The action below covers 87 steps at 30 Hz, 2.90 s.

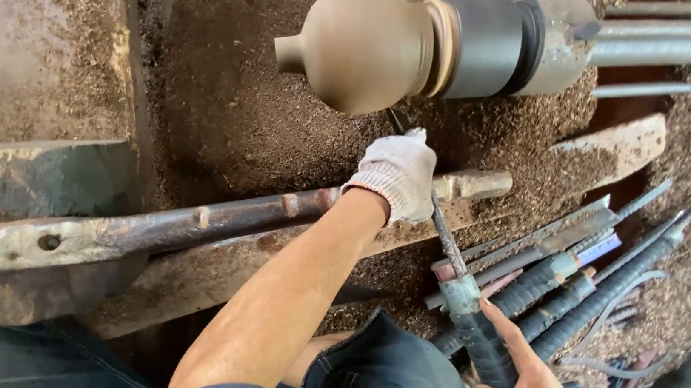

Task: The person shapes a wooden vessel spinning on a lathe, holding a chisel against the rotating wood with one hand while bracing the tool on a wooden rest. They occasionally steady the workpiece with a gloved hand and continue cutting the vessel's profile.

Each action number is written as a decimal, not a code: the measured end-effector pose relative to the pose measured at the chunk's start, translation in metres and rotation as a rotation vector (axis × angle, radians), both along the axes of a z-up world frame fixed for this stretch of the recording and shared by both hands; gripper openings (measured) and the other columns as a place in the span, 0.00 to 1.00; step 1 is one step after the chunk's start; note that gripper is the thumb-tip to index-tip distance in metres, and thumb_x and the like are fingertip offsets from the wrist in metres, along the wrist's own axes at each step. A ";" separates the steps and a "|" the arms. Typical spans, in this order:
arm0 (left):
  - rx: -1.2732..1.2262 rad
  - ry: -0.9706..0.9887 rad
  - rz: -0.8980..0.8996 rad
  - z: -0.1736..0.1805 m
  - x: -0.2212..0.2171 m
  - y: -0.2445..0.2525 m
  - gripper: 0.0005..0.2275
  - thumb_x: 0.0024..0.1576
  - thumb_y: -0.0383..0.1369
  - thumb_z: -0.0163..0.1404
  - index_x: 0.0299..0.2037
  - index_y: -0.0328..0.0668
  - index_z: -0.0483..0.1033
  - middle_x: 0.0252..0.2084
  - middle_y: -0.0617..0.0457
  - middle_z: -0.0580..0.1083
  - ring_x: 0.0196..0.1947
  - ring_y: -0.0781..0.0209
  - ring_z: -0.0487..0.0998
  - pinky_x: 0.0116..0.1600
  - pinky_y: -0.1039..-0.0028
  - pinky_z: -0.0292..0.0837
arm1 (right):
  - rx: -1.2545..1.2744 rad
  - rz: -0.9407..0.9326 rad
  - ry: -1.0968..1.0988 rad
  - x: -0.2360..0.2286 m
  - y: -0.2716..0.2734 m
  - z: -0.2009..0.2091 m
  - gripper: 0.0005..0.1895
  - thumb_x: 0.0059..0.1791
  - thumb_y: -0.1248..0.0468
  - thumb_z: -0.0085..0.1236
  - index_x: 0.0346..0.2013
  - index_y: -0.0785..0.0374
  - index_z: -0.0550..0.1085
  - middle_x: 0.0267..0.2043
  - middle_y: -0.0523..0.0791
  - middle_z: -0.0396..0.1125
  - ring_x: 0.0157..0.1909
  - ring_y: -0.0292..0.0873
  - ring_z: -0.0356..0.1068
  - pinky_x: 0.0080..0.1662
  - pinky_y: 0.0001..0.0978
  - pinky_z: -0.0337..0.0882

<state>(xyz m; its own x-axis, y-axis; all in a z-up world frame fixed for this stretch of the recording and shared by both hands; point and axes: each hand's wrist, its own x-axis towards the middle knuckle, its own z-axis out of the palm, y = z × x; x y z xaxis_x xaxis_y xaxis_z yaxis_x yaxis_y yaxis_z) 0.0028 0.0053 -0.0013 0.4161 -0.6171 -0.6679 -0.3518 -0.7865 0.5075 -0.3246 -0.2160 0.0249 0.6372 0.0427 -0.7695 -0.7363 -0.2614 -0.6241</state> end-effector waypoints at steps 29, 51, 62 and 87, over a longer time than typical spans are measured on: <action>0.005 0.045 -0.014 -0.004 -0.001 -0.003 0.11 0.46 0.35 0.59 0.35 0.38 0.84 0.36 0.40 0.81 0.39 0.48 0.83 0.48 0.61 0.80 | 0.140 0.040 -0.162 0.016 0.009 0.004 0.55 0.39 0.82 0.63 0.77 0.62 0.50 0.68 0.51 0.62 0.67 0.40 0.59 0.62 0.32 0.53; -0.121 -0.117 0.015 -0.016 -0.007 -0.003 0.16 0.40 0.35 0.64 0.37 0.34 0.81 0.49 0.34 0.73 0.45 0.42 0.80 0.51 0.60 0.77 | 0.138 -0.427 0.158 -0.012 0.055 -0.014 0.58 0.36 0.86 0.56 0.77 0.49 0.51 0.63 0.47 0.67 0.53 0.39 0.71 0.52 0.29 0.67; -0.066 -0.076 0.027 -0.010 -0.004 -0.002 0.14 0.44 0.38 0.62 0.36 0.37 0.83 0.41 0.37 0.76 0.42 0.45 0.81 0.49 0.61 0.78 | -0.123 0.050 0.120 0.027 0.013 0.010 0.57 0.36 0.78 0.62 0.77 0.50 0.54 0.64 0.47 0.64 0.65 0.40 0.65 0.62 0.30 0.56; -0.013 0.017 0.064 -0.002 -0.004 0.002 0.10 0.46 0.36 0.59 0.34 0.41 0.85 0.37 0.40 0.80 0.39 0.46 0.83 0.47 0.60 0.79 | -0.212 0.075 -0.063 0.006 -0.062 -0.032 0.48 0.37 0.78 0.62 0.71 0.56 0.59 0.45 0.47 0.76 0.35 0.37 0.75 0.42 0.28 0.71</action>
<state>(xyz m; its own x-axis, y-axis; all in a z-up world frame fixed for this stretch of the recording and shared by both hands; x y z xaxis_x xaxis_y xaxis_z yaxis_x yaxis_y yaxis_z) -0.0014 0.0074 -0.0031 0.4436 -0.5982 -0.6673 -0.2917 -0.8004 0.5236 -0.3186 -0.2777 -0.0069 0.6856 -0.0662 -0.7249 -0.6708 -0.4443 -0.5939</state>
